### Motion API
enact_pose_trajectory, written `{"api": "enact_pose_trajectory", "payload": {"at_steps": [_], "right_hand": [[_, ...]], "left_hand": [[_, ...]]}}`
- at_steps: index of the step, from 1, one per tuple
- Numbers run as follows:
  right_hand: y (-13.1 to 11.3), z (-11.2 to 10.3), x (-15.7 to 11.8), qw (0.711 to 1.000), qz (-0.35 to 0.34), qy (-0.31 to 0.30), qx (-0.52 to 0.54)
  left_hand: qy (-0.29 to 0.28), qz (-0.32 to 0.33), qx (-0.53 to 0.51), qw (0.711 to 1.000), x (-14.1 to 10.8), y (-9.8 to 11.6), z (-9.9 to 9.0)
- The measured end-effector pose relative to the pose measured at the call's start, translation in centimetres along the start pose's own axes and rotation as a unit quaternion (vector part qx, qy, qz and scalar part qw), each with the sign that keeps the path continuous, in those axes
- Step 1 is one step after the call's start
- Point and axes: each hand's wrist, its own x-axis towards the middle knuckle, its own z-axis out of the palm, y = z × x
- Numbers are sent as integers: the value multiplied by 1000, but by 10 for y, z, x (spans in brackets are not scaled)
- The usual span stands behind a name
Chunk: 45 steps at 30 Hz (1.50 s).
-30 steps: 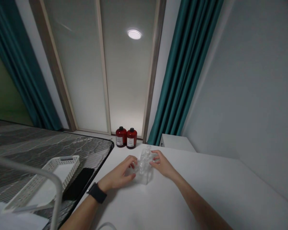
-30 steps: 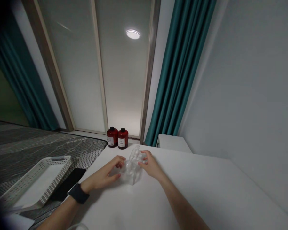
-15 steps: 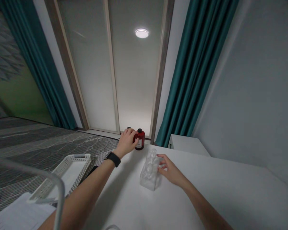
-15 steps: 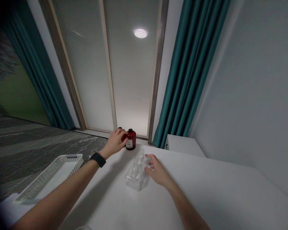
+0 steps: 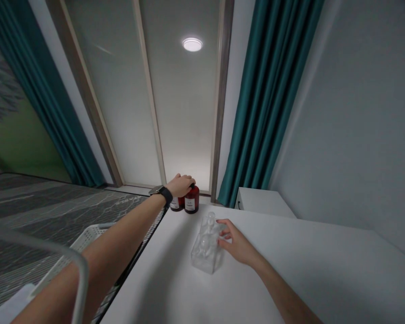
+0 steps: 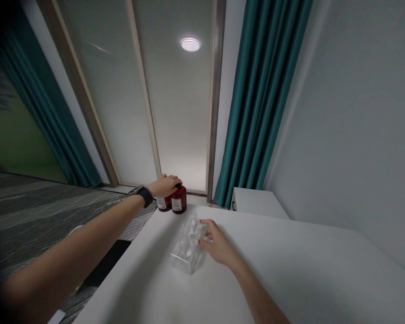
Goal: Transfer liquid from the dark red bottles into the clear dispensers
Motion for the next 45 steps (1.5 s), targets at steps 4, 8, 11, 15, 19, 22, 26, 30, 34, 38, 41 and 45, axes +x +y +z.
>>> {"api": "enact_pose_trajectory", "payload": {"at_steps": [4, 8, 11, 15, 19, 22, 26, 30, 34, 38, 41, 45], "right_hand": [[0, -1, 0, 1000, -6, 4, 6], [4, 0, -1, 1000, -23, 11, 15], [8, 1, 1, 999, -39, 25, 28], [11, -8, 8, 993, -62, 94, 42], [-1, -28, 10, 978, -108, 173, 47], [-19, -42, 3, 968, -147, 195, 49], [-47, -55, -19, 960, -212, 176, 45], [-61, -61, -49, 964, -220, 126, 78], [-53, -60, -77, 970, -161, 95, 154], [-30, -44, -88, 957, -97, 95, 258], [-13, -31, -88, 929, -25, 135, 344], [-8, -28, -85, 876, 29, 186, 443]], "left_hand": [[-16, 24, 3, 1000, 1, 4, -5], [-5, 28, 15, 1000, -3, 8, -14], [23, 29, 28, 999, -7, 13, -31], [68, 30, 54, 996, -9, 26, -67], [95, 43, 68, 992, -13, 44, -104], [92, 84, 48, 991, -19, 64, -125], [69, 172, -31, 982, -31, 103, -143], [7, 215, -117, 970, -43, 142, -150], [-29, 230, -165, 958, -45, 166, -141], [-44, 236, -202, 950, -42, 172, -113], [17, 219, -235, 947, -49, 169, -89], [144, 164, -314, 924, -72, 160, -61]]}}
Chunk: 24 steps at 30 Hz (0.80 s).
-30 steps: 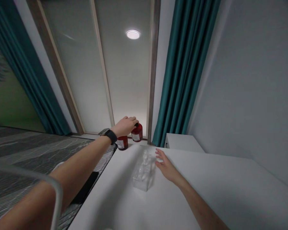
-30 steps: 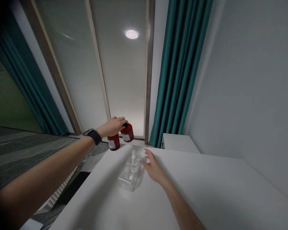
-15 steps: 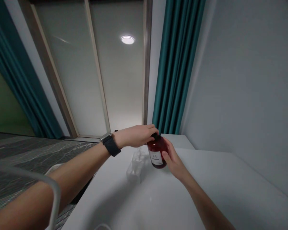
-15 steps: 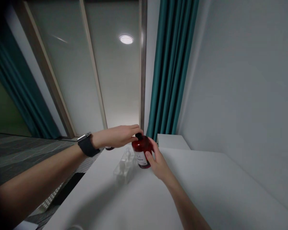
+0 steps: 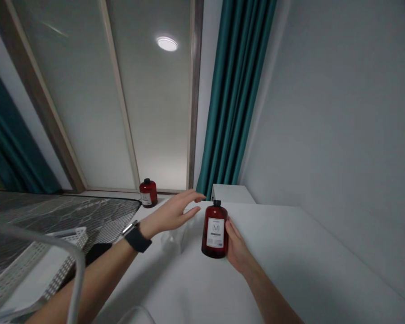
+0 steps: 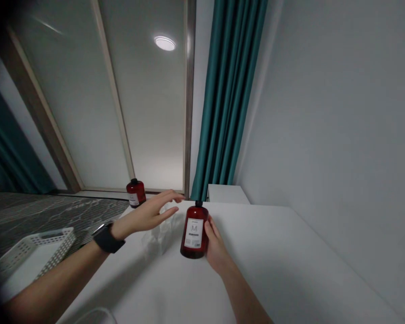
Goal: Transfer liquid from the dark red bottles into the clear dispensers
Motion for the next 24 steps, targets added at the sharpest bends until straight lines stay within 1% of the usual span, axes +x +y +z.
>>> {"api": "enact_pose_trajectory", "payload": {"at_steps": [3, 6, 9, 11, 15, 18, 21, 24], "right_hand": [[-4, 1, -1, 1000, 12, 13, 25], [-7, 0, -4, 1000, 25, 2, 19], [-5, -1, -6, 1000, 19, -5, -3], [-3, -2, -7, 1000, 16, -6, -12], [0, -1, -8, 999, 35, -7, 0], [1, 0, -8, 999, 37, 2, -5], [1, 1, -9, 999, 32, 5, -7], [1, 2, -9, 1000, 29, 4, 0]], "left_hand": [[114, -30, -33, 993, -29, -10, 8], [236, -27, -34, 971, -56, -20, 23], [311, -46, -12, 949, -80, -28, 41], [312, -52, 7, 948, -91, -31, 51], [252, -40, 46, 966, -100, -33, 65], [211, -38, 67, 974, -100, -34, 70], [196, -50, 79, 976, -98, -34, 72], [171, -43, 82, 981, -98, -34, 73]]}}
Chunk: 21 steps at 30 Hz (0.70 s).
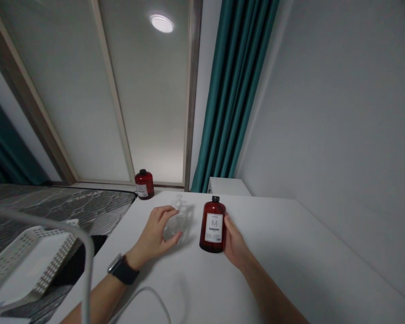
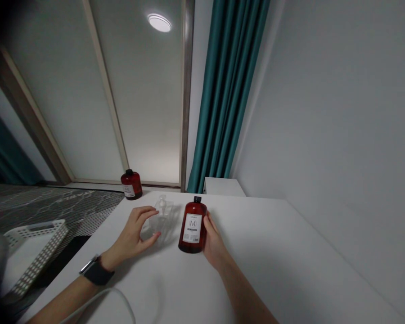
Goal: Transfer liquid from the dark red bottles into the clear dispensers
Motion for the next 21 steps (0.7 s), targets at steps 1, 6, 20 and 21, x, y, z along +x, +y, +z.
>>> {"api": "enact_pose_trajectory", "payload": {"at_steps": [1, 6, 20, 21], "right_hand": [[0, 0, 0, 1000, -1, -2, -1], [3, 0, 0, 1000, -9, -5, -27], [10, 3, -16, 977, -34, -167, -126], [10, 4, -17, 972, -42, -184, -140]], "left_hand": [[-10, 4, 0, 1000, 0, 0, 0], [-38, 0, 12, 999, -1, 0, 3], [34, 36, -41, 998, 2, 24, -14], [32, 28, -65, 997, 2, 29, -12]]}}
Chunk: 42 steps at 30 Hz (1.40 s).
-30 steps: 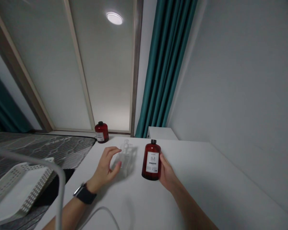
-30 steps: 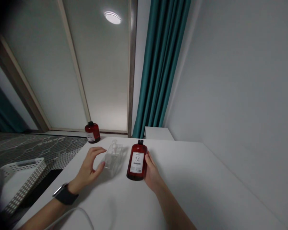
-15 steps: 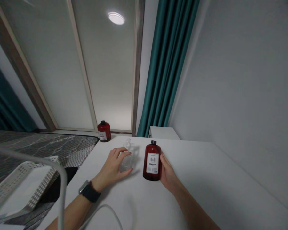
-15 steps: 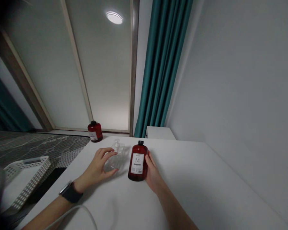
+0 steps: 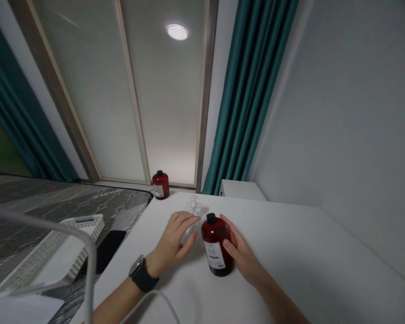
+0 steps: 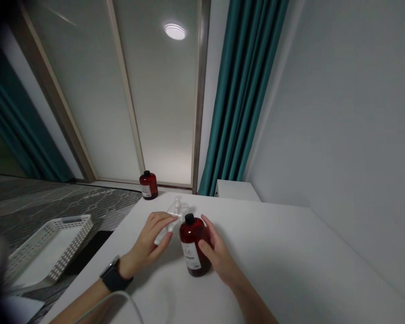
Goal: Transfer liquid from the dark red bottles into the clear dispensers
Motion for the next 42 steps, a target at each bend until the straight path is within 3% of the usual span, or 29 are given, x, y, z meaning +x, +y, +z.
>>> {"api": "enact_pose_trajectory", "payload": {"at_steps": [4, 9, 13, 18, 24, 35, 42], "right_hand": [[0, 4, 0, 996, -30, -28, -77], [-1, 8, -4, 973, -64, 2, -220], [-7, 13, -7, 961, -69, 0, -267], [-13, 15, -7, 960, -73, -21, -270], [-11, 13, -8, 968, -21, -19, -251], [-10, 14, -10, 969, -26, -10, -245], [-11, 16, -11, 961, -52, -20, -270]], "left_hand": [[-29, -50, -74, 996, 0, 10, 8], [-55, -111, -146, 981, -1, 12, 10], [-65, -127, -190, 971, 2, 13, 9], [-64, -132, -229, 962, 5, 15, 6], [-60, -145, -237, 959, 4, 18, 6], [-48, -155, -231, 959, 2, 20, 8], [30, -189, -260, 947, -1, 16, 21]]}}
